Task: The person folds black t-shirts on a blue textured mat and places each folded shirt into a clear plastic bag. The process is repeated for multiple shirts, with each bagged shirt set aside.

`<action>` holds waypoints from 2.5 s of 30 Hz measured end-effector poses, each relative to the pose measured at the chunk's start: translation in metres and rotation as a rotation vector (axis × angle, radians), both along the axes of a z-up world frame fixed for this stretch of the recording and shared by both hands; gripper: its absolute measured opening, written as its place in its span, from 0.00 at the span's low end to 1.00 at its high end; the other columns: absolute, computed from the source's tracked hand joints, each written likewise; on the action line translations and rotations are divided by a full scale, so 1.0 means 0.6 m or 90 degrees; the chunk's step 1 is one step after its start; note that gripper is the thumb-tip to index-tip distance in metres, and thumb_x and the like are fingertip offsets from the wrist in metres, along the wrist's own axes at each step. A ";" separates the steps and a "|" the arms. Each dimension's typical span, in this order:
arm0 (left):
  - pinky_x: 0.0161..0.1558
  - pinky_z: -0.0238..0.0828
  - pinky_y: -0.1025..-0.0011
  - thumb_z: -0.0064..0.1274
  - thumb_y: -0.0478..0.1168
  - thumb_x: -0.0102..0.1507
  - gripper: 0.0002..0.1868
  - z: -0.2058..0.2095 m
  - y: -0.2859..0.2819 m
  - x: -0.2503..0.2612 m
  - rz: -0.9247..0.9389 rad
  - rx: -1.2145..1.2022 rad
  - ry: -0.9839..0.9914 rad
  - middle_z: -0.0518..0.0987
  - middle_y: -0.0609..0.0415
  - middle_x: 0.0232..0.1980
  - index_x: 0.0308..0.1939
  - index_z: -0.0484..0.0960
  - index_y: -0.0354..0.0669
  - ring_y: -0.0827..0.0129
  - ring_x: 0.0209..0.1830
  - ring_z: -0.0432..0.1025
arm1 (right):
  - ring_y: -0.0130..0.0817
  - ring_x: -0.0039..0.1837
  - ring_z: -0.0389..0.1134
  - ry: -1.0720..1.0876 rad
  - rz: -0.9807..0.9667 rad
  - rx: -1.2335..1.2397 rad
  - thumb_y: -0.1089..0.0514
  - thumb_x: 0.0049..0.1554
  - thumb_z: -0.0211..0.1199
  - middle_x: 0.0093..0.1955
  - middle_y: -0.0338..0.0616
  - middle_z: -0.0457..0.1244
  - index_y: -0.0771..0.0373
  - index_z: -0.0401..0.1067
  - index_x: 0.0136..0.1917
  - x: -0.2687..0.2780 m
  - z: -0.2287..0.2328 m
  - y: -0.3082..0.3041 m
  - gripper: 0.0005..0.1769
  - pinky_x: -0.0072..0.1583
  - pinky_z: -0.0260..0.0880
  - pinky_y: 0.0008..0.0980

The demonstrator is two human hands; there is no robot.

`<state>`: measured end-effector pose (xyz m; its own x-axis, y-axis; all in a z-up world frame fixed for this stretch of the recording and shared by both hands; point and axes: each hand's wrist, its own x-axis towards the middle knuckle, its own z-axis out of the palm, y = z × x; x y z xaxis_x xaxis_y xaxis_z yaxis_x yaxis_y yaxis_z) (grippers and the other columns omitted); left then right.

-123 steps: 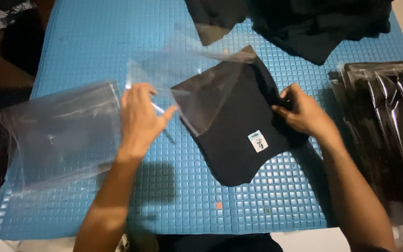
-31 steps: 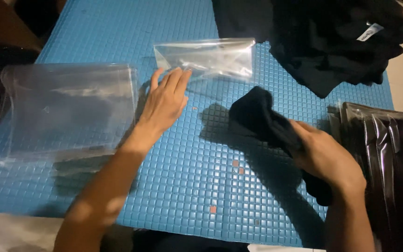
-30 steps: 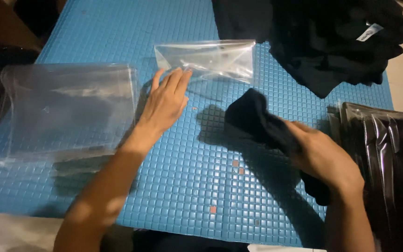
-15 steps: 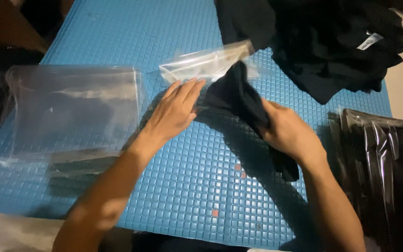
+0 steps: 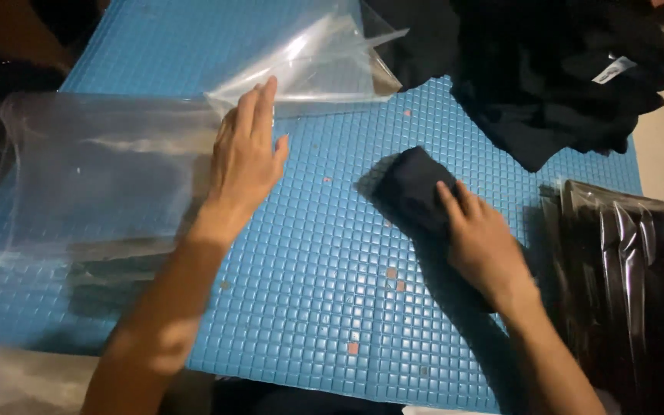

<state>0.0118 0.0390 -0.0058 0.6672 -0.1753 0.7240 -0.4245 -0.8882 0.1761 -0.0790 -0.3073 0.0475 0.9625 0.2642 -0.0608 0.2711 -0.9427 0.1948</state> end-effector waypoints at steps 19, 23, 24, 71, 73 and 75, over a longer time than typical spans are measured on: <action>0.67 0.66 0.59 0.54 0.32 0.66 0.29 0.007 -0.042 -0.024 -0.098 0.114 -0.071 0.73 0.43 0.62 0.71 0.69 0.34 0.53 0.66 0.73 | 0.46 0.69 0.68 -0.171 0.342 0.195 0.60 0.60 0.56 0.65 0.51 0.67 0.59 0.74 0.63 0.081 0.060 0.139 0.18 0.70 0.62 0.46; 0.67 0.66 0.59 0.51 0.32 0.68 0.23 0.007 -0.044 -0.020 -0.115 0.096 -0.129 0.75 0.45 0.59 0.68 0.73 0.34 0.55 0.67 0.72 | 0.51 0.67 0.67 -0.275 0.335 0.145 0.53 0.65 0.50 0.63 0.54 0.66 0.64 0.65 0.73 0.168 0.004 0.180 0.25 0.66 0.61 0.46; 0.67 0.66 0.59 0.51 0.32 0.68 0.23 0.016 -0.042 -0.021 -0.112 0.098 -0.130 0.75 0.45 0.59 0.68 0.73 0.34 0.55 0.67 0.72 | 0.51 0.67 0.67 -0.277 0.337 0.147 0.53 0.65 0.50 0.63 0.54 0.66 0.64 0.65 0.73 0.167 0.013 0.188 0.25 0.66 0.61 0.46; 0.62 0.82 0.57 0.65 0.24 0.65 0.16 0.073 -0.076 -0.115 -0.278 -0.021 -0.182 0.73 0.39 0.53 0.55 0.80 0.33 0.46 0.58 0.75 | 0.69 0.85 0.20 0.021 -0.173 0.252 0.12 0.50 0.27 0.85 0.61 0.18 0.42 0.31 0.87 0.320 -0.038 0.250 0.60 0.78 0.18 0.69; 0.52 0.76 0.62 0.60 0.22 0.64 0.13 0.073 -0.072 -0.111 -0.236 -0.012 -0.174 0.73 0.45 0.48 0.49 0.81 0.37 0.53 0.51 0.73 | 0.67 0.85 0.20 0.080 -0.208 0.207 0.11 0.50 0.29 0.85 0.62 0.21 0.45 0.35 0.86 0.326 -0.045 0.247 0.61 0.77 0.16 0.69; 0.42 0.71 0.66 0.54 0.20 0.62 0.13 0.078 -0.067 -0.113 -0.187 -0.003 -0.164 0.74 0.52 0.42 0.42 0.81 0.42 0.59 0.43 0.72 | 0.65 0.85 0.20 0.141 -0.236 0.160 0.11 0.50 0.31 0.86 0.63 0.23 0.48 0.38 0.85 0.328 -0.049 0.253 0.62 0.77 0.14 0.68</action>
<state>-0.0560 -0.0011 0.0411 0.3852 -0.3282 0.8625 -0.6912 -0.7218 0.0340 0.1180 -0.1557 0.0179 0.9657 -0.0607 -0.2525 -0.0823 -0.9937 -0.0758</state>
